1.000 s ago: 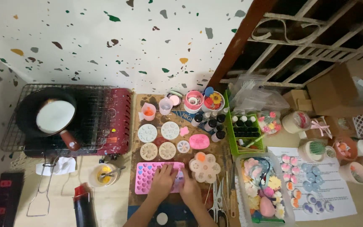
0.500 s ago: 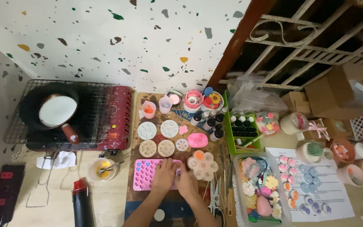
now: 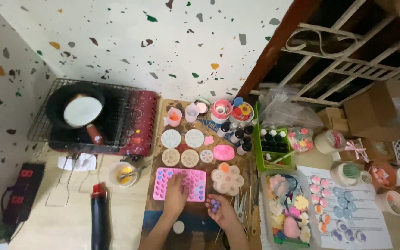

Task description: Assembling decorative wax melts by removing small wax shapes from molds and attaching them to bases using a heat gun.

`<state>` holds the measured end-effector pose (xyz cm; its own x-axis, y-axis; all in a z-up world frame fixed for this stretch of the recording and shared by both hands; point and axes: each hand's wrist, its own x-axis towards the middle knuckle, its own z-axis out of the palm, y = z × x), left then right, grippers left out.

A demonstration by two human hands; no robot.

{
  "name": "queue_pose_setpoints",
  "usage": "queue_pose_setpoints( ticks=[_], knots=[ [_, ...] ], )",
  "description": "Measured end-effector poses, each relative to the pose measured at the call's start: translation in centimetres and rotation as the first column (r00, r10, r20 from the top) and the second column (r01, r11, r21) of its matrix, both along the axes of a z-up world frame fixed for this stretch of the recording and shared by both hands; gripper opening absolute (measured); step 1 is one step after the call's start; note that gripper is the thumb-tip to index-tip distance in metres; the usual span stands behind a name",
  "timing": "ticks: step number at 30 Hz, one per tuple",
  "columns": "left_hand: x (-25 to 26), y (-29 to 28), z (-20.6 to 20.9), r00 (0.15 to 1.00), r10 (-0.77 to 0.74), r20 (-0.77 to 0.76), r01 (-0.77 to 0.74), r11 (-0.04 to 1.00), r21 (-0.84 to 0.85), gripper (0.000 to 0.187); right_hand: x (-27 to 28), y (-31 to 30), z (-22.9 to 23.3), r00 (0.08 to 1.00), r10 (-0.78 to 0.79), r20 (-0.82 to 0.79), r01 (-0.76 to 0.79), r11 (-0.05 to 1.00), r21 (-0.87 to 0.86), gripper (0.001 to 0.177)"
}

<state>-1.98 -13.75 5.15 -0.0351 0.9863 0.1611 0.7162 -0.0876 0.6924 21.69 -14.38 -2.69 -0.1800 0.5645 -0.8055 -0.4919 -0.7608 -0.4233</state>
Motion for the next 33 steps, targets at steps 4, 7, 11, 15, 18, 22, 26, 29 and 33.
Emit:
queue_pose_setpoints(
  ticks=[4, 7, 11, 15, 18, 22, 26, 29, 33],
  knots=[
    [0.4, -6.6, -1.2, 0.758, 0.466, 0.456, -0.368, 0.883, -0.291, 0.02, 1.3, -3.3, -1.2, 0.984, -0.111, -0.137, 0.086, 0.98, -0.18, 0.041],
    [0.6, -12.7, -5.5, 0.606, 0.527, 0.596, -0.356, 0.849, -0.39, 0.018, 1.0, -4.2, -2.6, 0.987, -0.084, -0.134, 0.059, 0.981, -0.183, 0.048],
    [0.6, -19.2, -12.4, 0.346, 0.561, 0.752, -0.265, 0.827, -0.495, 0.02, 0.7, -4.7, -4.3, 0.991, -0.084, -0.105, 0.076, 0.994, -0.083, 0.046],
    [-0.1, -20.8, -12.7, 0.176, 0.646, 0.743, -0.207, 0.762, -0.613, 0.023, 0.2, -4.5, -4.3, 0.993, -0.114, -0.006, 0.114, 0.993, -0.029, 0.049],
    [-0.2, -19.8, -10.4, 0.071, 0.72, 0.691, -0.144, 0.693, -0.707, 0.027, 0.5, -4.7, -4.2, 0.992, -0.111, 0.055, 0.109, 0.993, 0.032, 0.051],
    [0.3, -18.4, -8.5, -0.163, 0.757, 0.632, 0.067, 0.648, -0.759, 0.042, 1.1, -5.7, -4.4, 0.958, -0.175, 0.229, 0.157, 0.983, 0.093, 0.046],
    [3.5, -17.9, -7.3, -0.286, 0.781, 0.555, 0.25, 0.62, -0.744, 0.054, -4.2, -12.1, 5.4, 0.546, -0.232, 0.805, -0.282, 0.854, 0.437, 0.035],
    [5.0, -18.3, -6.7, -0.357, 0.672, 0.649, 0.475, 0.728, -0.494, 0.073, -6.8, -16.0, 11.6, 0.624, -0.297, 0.723, -0.515, 0.54, 0.666, 0.031],
    [2.3, -17.9, -6.4, -0.556, 0.583, 0.592, 0.522, 0.8, -0.297, 0.069, -3.5, -13.2, 6.8, 0.47, -0.326, 0.82, -0.755, 0.332, 0.565, 0.025]
  ],
)
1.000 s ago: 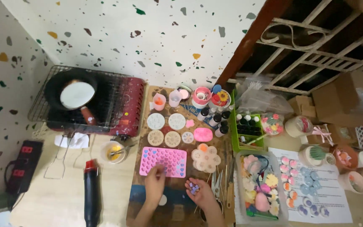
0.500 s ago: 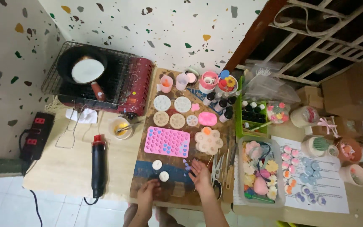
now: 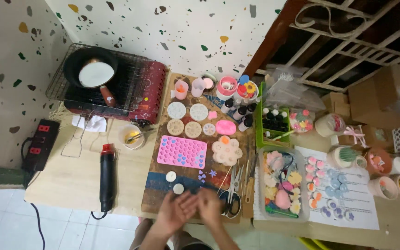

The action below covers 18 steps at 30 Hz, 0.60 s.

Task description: Assembling decorative wax melts by removing small wax shapes from molds and attaching them to bases using a heat gun.

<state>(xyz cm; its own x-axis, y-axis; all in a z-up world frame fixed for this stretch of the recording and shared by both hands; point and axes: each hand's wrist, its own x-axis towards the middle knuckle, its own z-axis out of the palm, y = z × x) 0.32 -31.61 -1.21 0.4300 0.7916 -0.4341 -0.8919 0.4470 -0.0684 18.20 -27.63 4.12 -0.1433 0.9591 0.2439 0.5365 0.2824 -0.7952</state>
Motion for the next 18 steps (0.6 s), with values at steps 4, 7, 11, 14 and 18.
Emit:
queue_pose_setpoints(
  ticks=[4, 7, 11, 14, 18],
  knots=[
    [-4.9, 1.5, 9.6, 0.949, 0.12, -0.292, -0.167, 0.975, -0.143, 0.044, 3.0, 5.1, -2.4, 0.94, -0.307, 0.151, 0.326, 0.937, -0.128, 0.02],
    [-6.9, 0.8, 9.7, 0.906, 0.142, -0.398, -0.232, 0.954, -0.188, 0.041, 2.8, 7.2, -1.2, 0.943, -0.195, 0.271, 0.219, 0.974, -0.06, 0.041],
    [-7.9, -1.7, 6.6, 0.911, 0.125, -0.394, -0.241, 0.935, -0.261, 0.039, 2.5, 7.8, -0.8, 0.933, -0.115, 0.341, 0.166, 0.978, -0.124, 0.046],
    [-7.7, -3.9, 3.5, 0.924, 0.106, -0.368, -0.231, 0.921, -0.315, 0.04, 2.4, 7.7, -0.8, 0.925, -0.098, 0.367, 0.142, 0.985, -0.096, 0.034],
    [-7.6, -5.4, 2.2, 0.92, 0.089, -0.381, -0.243, 0.893, -0.379, 0.038, 1.9, 8.0, -0.5, 0.956, -0.061, 0.286, 0.106, 0.984, -0.143, 0.027]
  ],
)
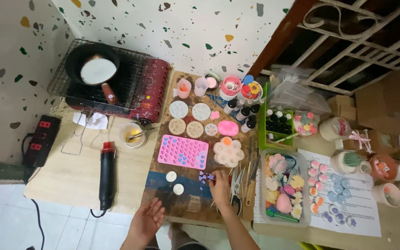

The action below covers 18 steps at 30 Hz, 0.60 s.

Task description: Assembling decorative wax melts by removing small wax shapes from molds and attaching them to bases using a heat gun.

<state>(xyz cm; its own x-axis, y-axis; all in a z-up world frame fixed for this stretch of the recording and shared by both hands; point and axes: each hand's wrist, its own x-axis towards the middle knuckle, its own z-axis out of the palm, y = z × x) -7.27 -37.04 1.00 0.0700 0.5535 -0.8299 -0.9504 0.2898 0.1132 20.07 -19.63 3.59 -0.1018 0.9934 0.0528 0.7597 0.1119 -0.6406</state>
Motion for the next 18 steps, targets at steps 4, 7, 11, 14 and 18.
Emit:
queue_pose_setpoints(
  ticks=[4, 7, 11, 14, 18],
  knots=[
    [0.0, -0.3, -1.3, 1.0, 0.006, -0.016, -0.006, 1.0, -0.004, 0.038, 0.1, 0.3, -1.4, 0.99, -0.009, -0.143, -0.003, 0.996, -0.089, 0.019],
    [-0.3, 0.4, -0.4, 1.0, 0.003, -0.02, -0.003, 1.0, 0.001, 0.038, 1.6, 1.1, -4.8, 0.928, -0.184, -0.323, 0.078, 0.946, -0.316, 0.018],
    [-0.8, 0.3, 0.5, 0.999, 0.017, -0.028, -0.018, 0.999, -0.031, 0.039, 4.9, 4.2, 0.3, 0.79, -0.215, -0.574, 0.147, 0.976, -0.163, 0.018],
    [-1.6, -0.3, -0.4, 0.999, 0.032, -0.044, -0.033, 0.999, -0.043, 0.038, 9.2, 7.3, -3.1, 0.848, -0.376, -0.374, 0.383, 0.922, -0.058, 0.018],
    [-3.0, -1.6, -2.6, 0.998, 0.024, -0.064, -0.032, 0.991, -0.131, 0.032, 10.7, 10.1, -7.8, 0.531, -0.577, -0.621, 0.334, 0.816, -0.472, 0.027]
  ],
)
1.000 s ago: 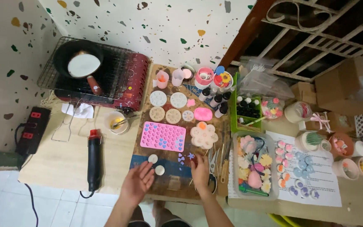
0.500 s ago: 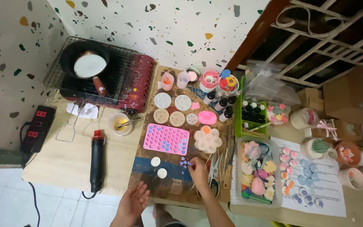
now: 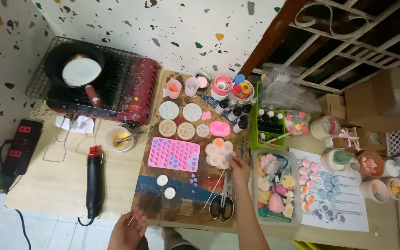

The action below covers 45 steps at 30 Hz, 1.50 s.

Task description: Assembling decorative wax melts by removing small wax shapes from molds and attaching them to bases using a heat gun.

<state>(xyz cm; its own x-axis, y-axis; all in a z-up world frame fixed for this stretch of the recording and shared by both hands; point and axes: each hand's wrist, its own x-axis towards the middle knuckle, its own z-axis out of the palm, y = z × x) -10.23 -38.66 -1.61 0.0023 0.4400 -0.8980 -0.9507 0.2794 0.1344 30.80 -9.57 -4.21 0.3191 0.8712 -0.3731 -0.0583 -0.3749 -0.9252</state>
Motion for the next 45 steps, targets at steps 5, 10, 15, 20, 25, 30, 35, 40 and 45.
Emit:
queue_pose_setpoints(
  ticks=[5, 10, 15, 20, 25, 30, 35, 40, 45],
  knots=[
    [-0.5, -0.3, -0.2, 1.0, 0.021, -0.017, -0.023, 0.997, -0.074, 0.032, -1.5, 0.5, 2.1, 0.971, 0.059, 0.231, -0.065, 0.998, 0.015, 0.027],
    [-0.4, -0.2, -0.4, 0.999, -0.003, -0.041, 0.001, 0.999, -0.049, 0.032, -1.3, 0.8, 0.2, 0.987, 0.041, 0.154, -0.058, 0.992, 0.109, 0.025],
    [-0.3, 0.1, -2.8, 0.999, -0.039, -0.035, 0.037, 0.998, -0.048, 0.033, -1.2, 1.0, -1.3, 0.985, 0.034, 0.166, -0.057, 0.989, 0.139, 0.023],
    [0.4, 0.9, -1.3, 0.997, -0.069, -0.021, 0.068, 0.996, -0.048, 0.034, -1.3, 0.4, -0.7, 0.991, 0.029, 0.132, -0.051, 0.984, 0.17, 0.023],
    [1.1, 1.8, -0.3, 0.992, -0.118, -0.044, 0.116, 0.992, -0.043, 0.037, 0.8, -2.3, 1.8, 0.94, -0.176, -0.291, 0.18, 0.984, -0.013, 0.026],
    [1.2, 2.2, -0.7, 0.987, -0.154, -0.043, 0.155, 0.988, 0.013, 0.04, 9.7, -9.7, 2.3, 0.873, -0.464, -0.151, 0.476, 0.878, 0.054, 0.022],
    [1.6, 1.8, -2.3, 0.982, -0.187, -0.009, 0.187, 0.982, 0.033, 0.041, 14.9, -13.2, -0.3, 0.83, -0.551, 0.084, 0.535, 0.83, 0.16, 0.016],
    [3.2, 2.4, -0.7, 0.963, -0.271, 0.001, 0.269, 0.956, 0.12, 0.04, 14.1, -13.2, 0.5, 0.829, -0.531, 0.174, 0.523, 0.847, 0.095, 0.021],
    [4.8, 2.7, 0.3, 0.963, -0.268, 0.017, 0.263, 0.953, 0.15, 0.041, 12.8, -13.5, 2.2, 0.801, -0.48, 0.358, 0.513, 0.859, 0.003, 0.023]
  ],
)
